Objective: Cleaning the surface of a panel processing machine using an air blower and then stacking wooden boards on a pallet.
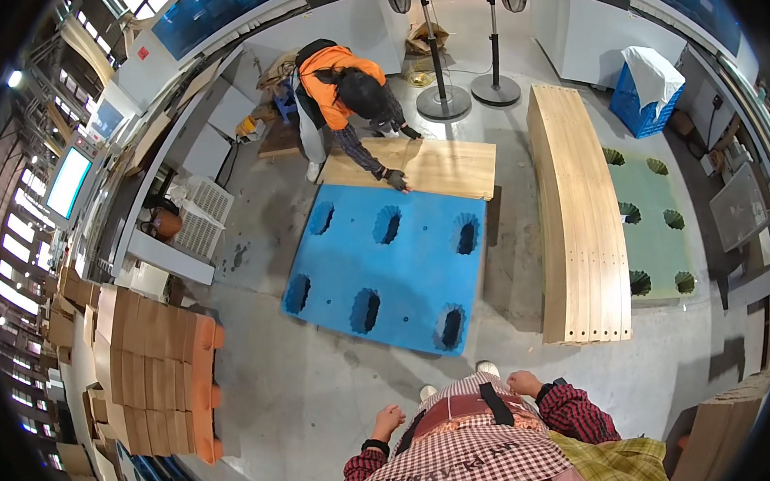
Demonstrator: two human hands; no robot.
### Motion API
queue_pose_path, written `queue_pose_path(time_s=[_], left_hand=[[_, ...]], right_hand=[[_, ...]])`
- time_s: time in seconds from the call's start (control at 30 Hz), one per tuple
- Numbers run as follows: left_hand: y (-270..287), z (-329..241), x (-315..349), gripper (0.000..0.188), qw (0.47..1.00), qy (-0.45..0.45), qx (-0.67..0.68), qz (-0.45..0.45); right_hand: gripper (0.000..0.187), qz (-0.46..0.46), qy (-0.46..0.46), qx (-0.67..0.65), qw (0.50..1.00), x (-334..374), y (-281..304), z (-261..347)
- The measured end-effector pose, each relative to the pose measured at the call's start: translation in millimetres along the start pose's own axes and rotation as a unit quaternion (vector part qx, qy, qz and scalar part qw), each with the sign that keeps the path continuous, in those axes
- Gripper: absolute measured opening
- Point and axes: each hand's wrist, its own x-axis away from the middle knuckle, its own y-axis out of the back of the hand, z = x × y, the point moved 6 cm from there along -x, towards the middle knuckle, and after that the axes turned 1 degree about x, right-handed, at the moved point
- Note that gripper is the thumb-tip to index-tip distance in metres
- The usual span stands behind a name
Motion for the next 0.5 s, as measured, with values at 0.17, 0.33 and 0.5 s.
queue_pose_path(time_s=[0.17, 0.33, 0.5], left_hand=[[4.4, 7.0, -3.4, 0.038, 1.000, 0.010, -0.016, 0.007], [6.0, 3.3, -2.6, 0.040, 0.999, 0.018, -0.030, 0.007], [5.3, 3.7, -4.7, 0.040, 0.999, 0.011, -0.033, 0.010]], right_hand=[[0.022, 0.022, -0.011, -0.034, 0.999, 0.3, 1.5, 4.8], [0.022, 0.012, 0.010, -0.012, 1.000, -3.0, 0.8, 5.8], [0.022, 0.014, -0.005, -0.018, 1.000, -6.7, 0.2, 4.0]])
